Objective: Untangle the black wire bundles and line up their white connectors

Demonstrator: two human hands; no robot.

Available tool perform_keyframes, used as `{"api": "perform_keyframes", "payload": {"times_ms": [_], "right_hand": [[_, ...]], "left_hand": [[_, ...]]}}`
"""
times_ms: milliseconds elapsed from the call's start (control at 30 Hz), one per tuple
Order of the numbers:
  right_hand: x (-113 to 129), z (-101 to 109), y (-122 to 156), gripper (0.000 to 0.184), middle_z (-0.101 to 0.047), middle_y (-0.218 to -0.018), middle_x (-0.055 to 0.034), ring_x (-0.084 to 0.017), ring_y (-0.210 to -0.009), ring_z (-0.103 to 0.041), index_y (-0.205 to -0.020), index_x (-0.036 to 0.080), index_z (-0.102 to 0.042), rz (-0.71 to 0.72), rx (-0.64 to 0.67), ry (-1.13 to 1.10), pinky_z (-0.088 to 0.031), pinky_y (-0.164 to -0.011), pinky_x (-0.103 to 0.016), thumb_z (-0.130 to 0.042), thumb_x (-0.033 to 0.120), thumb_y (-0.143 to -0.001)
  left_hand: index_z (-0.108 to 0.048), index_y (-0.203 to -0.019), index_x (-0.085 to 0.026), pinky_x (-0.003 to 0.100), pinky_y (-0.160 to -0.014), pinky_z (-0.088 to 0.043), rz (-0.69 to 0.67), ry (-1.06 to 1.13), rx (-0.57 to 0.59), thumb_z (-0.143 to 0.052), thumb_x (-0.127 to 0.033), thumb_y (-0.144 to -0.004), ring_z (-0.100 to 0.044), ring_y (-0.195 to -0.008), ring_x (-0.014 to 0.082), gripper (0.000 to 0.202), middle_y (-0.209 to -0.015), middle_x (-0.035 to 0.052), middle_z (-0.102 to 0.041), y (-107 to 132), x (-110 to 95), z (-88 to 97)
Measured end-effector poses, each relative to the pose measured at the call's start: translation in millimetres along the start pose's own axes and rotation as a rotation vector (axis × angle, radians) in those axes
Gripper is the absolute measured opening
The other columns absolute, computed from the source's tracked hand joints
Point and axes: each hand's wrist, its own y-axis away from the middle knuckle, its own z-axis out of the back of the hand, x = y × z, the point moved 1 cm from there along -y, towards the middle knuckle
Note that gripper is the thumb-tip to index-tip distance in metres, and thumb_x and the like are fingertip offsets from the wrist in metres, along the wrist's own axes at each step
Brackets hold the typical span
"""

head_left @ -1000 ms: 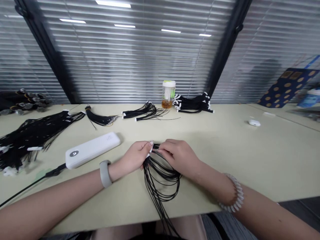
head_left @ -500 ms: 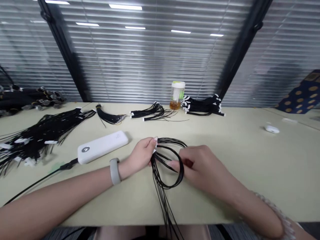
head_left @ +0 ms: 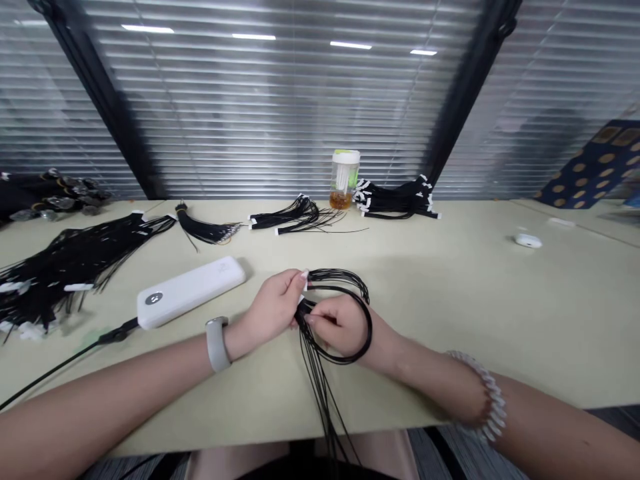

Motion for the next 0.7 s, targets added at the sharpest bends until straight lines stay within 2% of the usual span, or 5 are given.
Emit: {"api": "perform_keyframes", "payload": {"times_ms": [233, 400, 467, 600, 700], "right_hand": [[-4.0, 2.3, 1.9, 0.015, -0.045, -0.045, 0.0054, -0.006, -0.042, -0.036, -0.056, 0.016, -0.050, -0.062, 0.022, 0.006, -0.025, -0.040, -0.019, -0.047, 0.015, -0.070], [3.2, 36.8, 10.7, 0.013, -0.050, -0.049, 0.0044, -0.007, -0.046, -0.041, -0.057, 0.018, -0.053, -0.081, 0.137, 0.178, -0.030, -0.044, -0.019, -0.047, 0.009, -0.064], [1.6, 58.1, 12.5, 0.014, -0.057, -0.054, 0.0029, -0.009, -0.047, -0.045, -0.064, 0.019, -0.059, -0.157, 0.031, 0.247, -0.032, -0.045, -0.020, -0.048, 0.011, -0.067], [-7.5, 90.8, 12.2, 0.014, -0.064, -0.064, -0.0017, -0.013, -0.054, -0.054, -0.074, 0.019, -0.065, -0.246, -0.334, 0.345, -0.039, -0.051, -0.024, -0.052, 0.019, -0.073], [-10.8, 93.3, 11.7, 0.014, -0.065, -0.067, -0.0010, -0.012, -0.055, -0.056, -0.079, 0.020, -0.066, -0.249, -0.356, 0.273, -0.041, -0.054, -0.024, -0.052, 0.023, -0.076]], "left_hand": [[-0.040, -0.063, -0.019, 0.020, -0.033, -0.033, -0.002, -0.015, 0.008, -0.037, -0.042, -0.086, -0.043, -0.031, 0.0100, 0.033, -0.040, -0.0065, -0.040, -0.8, 0.1, -0.4], [-0.042, -0.064, -0.018, 0.020, -0.034, -0.034, 0.010, -0.004, 0.021, -0.035, -0.045, -0.086, -0.043, -0.032, 0.0101, 0.036, -0.041, -0.0047, -0.044, -0.1, -1.2, 0.3], [-0.042, -0.064, -0.018, 0.020, -0.033, -0.034, 0.033, 0.009, 0.024, -0.035, -0.045, -0.086, -0.043, -0.032, 0.0098, 0.036, -0.042, -0.0042, -0.046, -0.1, -1.7, 0.4], [-0.043, -0.065, -0.018, 0.019, -0.032, -0.033, 0.063, 0.028, 0.026, -0.036, -0.045, -0.086, -0.042, -0.031, 0.0091, 0.035, -0.042, -0.0048, -0.044, -1.0, -0.6, 0.3], [-0.043, -0.065, -0.018, 0.019, -0.032, -0.033, 0.048, 0.031, 0.033, -0.036, -0.045, -0.086, -0.042, -0.031, 0.0082, 0.035, -0.043, -0.0038, -0.047, -1.5, 1.1, 0.1]]}}
